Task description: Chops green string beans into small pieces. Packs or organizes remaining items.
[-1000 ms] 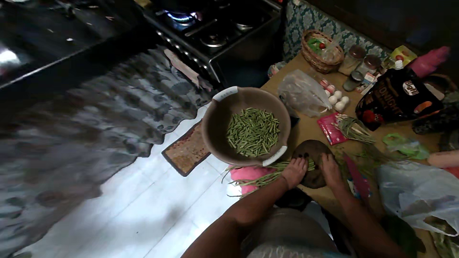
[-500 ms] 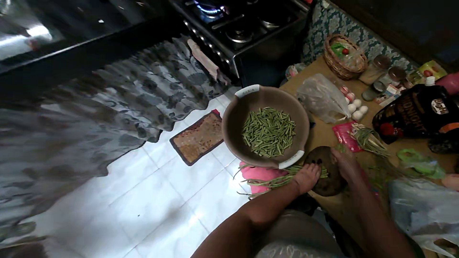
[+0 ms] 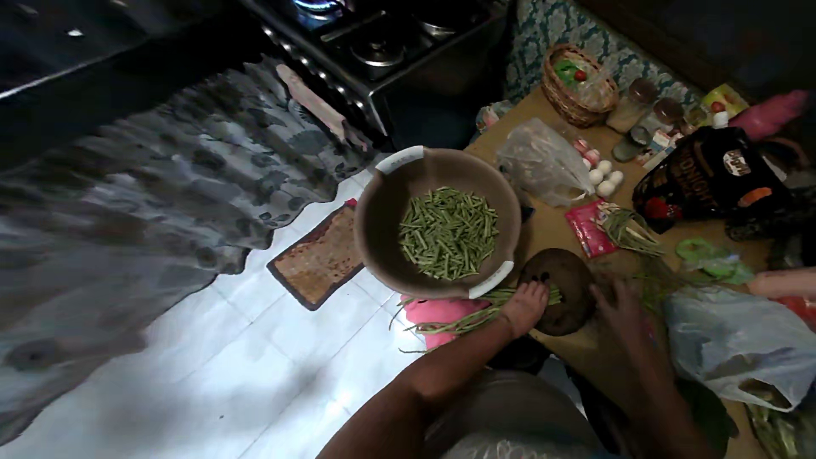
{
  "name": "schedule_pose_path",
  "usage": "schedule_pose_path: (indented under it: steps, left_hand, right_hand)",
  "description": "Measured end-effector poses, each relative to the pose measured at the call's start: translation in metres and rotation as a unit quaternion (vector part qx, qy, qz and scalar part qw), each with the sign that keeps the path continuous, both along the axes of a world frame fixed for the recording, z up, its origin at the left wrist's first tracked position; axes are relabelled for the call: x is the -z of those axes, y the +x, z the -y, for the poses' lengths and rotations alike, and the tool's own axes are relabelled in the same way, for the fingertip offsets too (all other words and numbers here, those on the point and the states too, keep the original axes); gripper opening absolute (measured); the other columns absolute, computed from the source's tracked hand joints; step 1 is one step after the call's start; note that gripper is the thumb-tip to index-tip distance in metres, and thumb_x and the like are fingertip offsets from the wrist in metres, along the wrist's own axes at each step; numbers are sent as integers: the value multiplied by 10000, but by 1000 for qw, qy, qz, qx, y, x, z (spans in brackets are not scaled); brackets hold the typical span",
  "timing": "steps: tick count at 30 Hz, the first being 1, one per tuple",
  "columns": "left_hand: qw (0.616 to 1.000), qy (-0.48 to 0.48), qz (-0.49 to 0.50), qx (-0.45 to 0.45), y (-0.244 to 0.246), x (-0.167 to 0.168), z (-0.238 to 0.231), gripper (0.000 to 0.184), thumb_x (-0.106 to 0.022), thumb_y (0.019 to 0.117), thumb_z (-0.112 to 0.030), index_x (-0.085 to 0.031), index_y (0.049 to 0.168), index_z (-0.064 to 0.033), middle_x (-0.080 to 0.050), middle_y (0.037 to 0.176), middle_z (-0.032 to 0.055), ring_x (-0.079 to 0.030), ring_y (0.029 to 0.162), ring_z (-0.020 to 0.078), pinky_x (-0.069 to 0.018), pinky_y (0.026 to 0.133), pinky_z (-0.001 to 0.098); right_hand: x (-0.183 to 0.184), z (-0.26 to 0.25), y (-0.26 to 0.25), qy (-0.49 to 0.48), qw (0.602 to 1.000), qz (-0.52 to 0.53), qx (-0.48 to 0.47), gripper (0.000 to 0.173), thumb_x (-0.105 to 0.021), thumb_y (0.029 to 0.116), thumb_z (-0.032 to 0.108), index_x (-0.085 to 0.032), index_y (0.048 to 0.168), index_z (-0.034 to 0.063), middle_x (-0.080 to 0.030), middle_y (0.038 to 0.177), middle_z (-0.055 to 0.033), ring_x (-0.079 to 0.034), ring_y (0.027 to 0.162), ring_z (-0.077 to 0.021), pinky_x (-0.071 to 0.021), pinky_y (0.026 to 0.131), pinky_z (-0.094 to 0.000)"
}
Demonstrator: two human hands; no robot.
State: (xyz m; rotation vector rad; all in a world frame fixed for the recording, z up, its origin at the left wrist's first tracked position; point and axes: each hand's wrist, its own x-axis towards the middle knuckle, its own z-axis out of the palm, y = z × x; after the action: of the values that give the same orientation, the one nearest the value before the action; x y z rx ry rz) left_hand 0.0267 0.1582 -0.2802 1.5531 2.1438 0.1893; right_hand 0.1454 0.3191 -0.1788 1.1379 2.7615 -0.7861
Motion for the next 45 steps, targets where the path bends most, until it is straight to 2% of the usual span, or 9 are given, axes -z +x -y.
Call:
schedule_pose_path:
  steps: [3,9,15,18,25,31,33,39,45]
  left_hand:
    - [1000,-20,0,-4,1,-2,-8,519,-428,1033,39,-318,1536,100,-405,1548,300,-417,1432,451,-358,1156,557]
    - [999,-40,-28,22,7,-3,-53,504,-391,1048,31,-309,1540,95,-396,1559,291,-403,1443,445,-345,1165,554]
    - [998,-31,-52,11,11,1,-64,489,-392,1049,23,-340,1532,80,-435,1533,276,-440,1417,431,-371,1149,543]
    - [998,-29,-61,9,13,2,-64,491,-403,1045,22,-347,1530,79,-435,1535,277,-444,1413,434,-374,1142,546]
    - [997,-66,-29,11,12,-2,-66,536,-394,1055,9,-264,1571,71,-343,1599,283,-358,1476,439,-322,1178,561]
    - [999,-43,-29,11,12,-1,-63,522,-395,1052,17,-291,1560,75,-378,1580,278,-390,1457,434,-331,1174,553]
    - [999,-31,-31,9,13,-1,-62,516,-399,1048,19,-304,1552,84,-393,1568,286,-406,1445,442,-343,1163,558]
    - [998,-40,-54,6,17,-5,-59,522,-354,1063,8,-254,1569,90,-376,1580,292,-413,1447,430,-354,1163,534]
    - [998,-24,-61,16,16,-3,-55,519,-371,1056,18,-271,1559,97,-396,1566,291,-436,1429,425,-366,1149,531]
  right_hand:
    - [17,-13,74,-13,988,133,81,588,-596,1040,326,-479,1463,-65,-452,1492,-341,-491,1360,-481,-410,1130,-577]
    - [91,-15,148,37,984,153,82,581,-660,996,363,-557,1391,-50,-472,1438,-379,-545,1279,-522,-480,1049,-605]
    - [87,-26,143,34,987,90,127,484,-603,1029,259,-541,1395,-50,-587,1332,-320,-614,1205,-466,-506,1017,-587]
    - [92,-37,154,82,986,93,115,487,-618,1017,268,-573,1380,-54,-563,1353,-353,-574,1240,-518,-475,1033,-620]
    - [100,-50,160,22,985,135,104,522,-552,1026,112,-436,1526,18,-503,1441,-333,-533,1303,-503,-458,1075,-597]
    - [47,-1,117,8,994,42,98,451,-446,1081,144,-445,1484,-57,-632,1292,-301,-668,1132,-441,-533,973,-578]
    - [42,17,95,-57,994,32,82,455,-441,1083,101,-398,1500,-76,-599,1343,-307,-653,1172,-420,-513,1028,-533]
    - [38,54,52,-119,978,153,75,473,-434,1087,135,-365,1551,72,-671,1216,-253,-693,1078,-411,-552,937,-552]
    - [51,41,62,-121,984,-51,118,450,-526,1040,87,-440,1456,-61,-669,1164,-275,-696,997,-367,-568,891,-503]
